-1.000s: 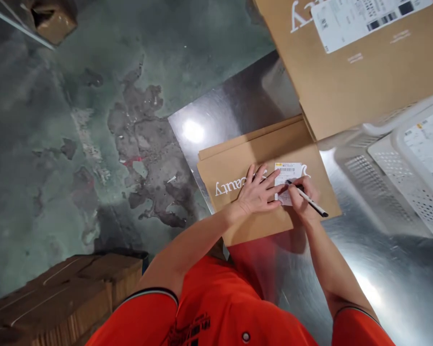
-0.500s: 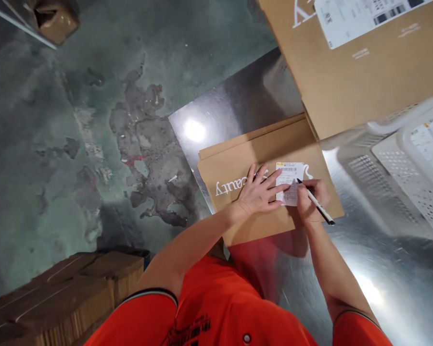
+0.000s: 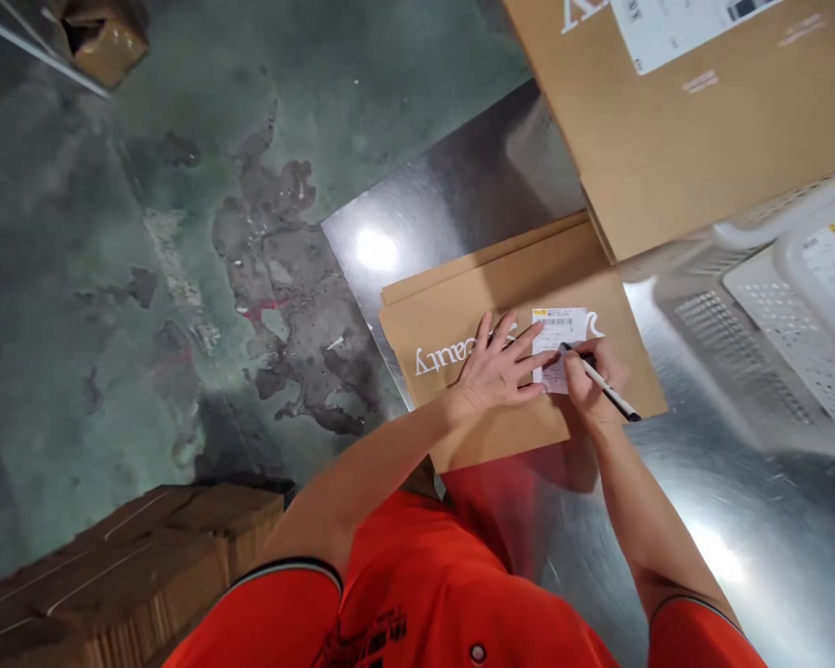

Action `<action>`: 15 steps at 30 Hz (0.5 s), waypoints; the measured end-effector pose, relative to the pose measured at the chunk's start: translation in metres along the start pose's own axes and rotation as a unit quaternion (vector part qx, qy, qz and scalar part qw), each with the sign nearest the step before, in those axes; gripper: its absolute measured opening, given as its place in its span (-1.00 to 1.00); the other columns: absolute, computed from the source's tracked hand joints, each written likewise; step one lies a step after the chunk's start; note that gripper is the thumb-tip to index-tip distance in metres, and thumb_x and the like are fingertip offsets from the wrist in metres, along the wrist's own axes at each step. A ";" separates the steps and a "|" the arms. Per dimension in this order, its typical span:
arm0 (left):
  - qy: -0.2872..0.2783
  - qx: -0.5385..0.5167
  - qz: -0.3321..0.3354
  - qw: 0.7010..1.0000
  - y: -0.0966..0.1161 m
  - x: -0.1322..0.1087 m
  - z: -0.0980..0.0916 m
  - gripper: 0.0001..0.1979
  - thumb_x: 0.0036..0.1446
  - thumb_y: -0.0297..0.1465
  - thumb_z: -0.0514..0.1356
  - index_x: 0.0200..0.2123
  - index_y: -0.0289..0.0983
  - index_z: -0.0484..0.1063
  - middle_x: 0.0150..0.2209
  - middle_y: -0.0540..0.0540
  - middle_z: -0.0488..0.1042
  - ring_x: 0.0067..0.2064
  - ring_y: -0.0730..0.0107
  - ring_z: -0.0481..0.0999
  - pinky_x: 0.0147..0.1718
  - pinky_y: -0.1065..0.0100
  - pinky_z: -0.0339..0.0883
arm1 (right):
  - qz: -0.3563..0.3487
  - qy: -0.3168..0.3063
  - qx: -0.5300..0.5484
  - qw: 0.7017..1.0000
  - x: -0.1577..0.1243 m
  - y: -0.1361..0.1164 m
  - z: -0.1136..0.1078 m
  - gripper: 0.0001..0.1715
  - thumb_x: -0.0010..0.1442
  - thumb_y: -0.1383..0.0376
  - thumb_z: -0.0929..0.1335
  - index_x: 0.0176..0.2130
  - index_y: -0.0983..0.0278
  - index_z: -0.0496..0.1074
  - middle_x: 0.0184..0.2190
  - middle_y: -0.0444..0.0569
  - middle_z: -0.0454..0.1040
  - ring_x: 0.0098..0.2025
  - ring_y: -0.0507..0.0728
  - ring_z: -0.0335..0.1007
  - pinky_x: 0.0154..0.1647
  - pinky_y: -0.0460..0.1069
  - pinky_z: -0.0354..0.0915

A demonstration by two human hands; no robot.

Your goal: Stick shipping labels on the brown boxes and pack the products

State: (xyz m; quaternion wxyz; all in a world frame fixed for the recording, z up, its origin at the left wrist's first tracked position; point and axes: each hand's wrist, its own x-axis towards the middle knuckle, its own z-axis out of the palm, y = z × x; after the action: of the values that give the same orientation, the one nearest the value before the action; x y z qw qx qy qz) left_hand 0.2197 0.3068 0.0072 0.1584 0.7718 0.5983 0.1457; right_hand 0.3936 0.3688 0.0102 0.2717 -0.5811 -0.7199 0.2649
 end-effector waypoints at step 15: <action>-0.007 0.013 -0.001 1.000 0.001 0.000 -0.002 -0.47 0.23 -0.03 0.14 0.24 0.04 0.35 0.41 -0.06 0.16 0.45 -0.22 -0.07 0.34 -0.36 -0.34 | 0.020 0.009 -0.003 1.000 0.000 -0.001 0.001 -0.84 0.11 0.18 0.28 -0.41 0.21 0.31 -0.51 -0.08 0.40 -0.50 0.10 0.27 -0.38 0.03 0.28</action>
State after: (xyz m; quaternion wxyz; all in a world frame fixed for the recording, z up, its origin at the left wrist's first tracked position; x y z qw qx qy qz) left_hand 0.2195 0.3065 0.0091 0.1524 0.7745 0.5996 0.1323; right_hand 0.3925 0.3682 0.0101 0.2713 -0.5984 -0.7066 0.2625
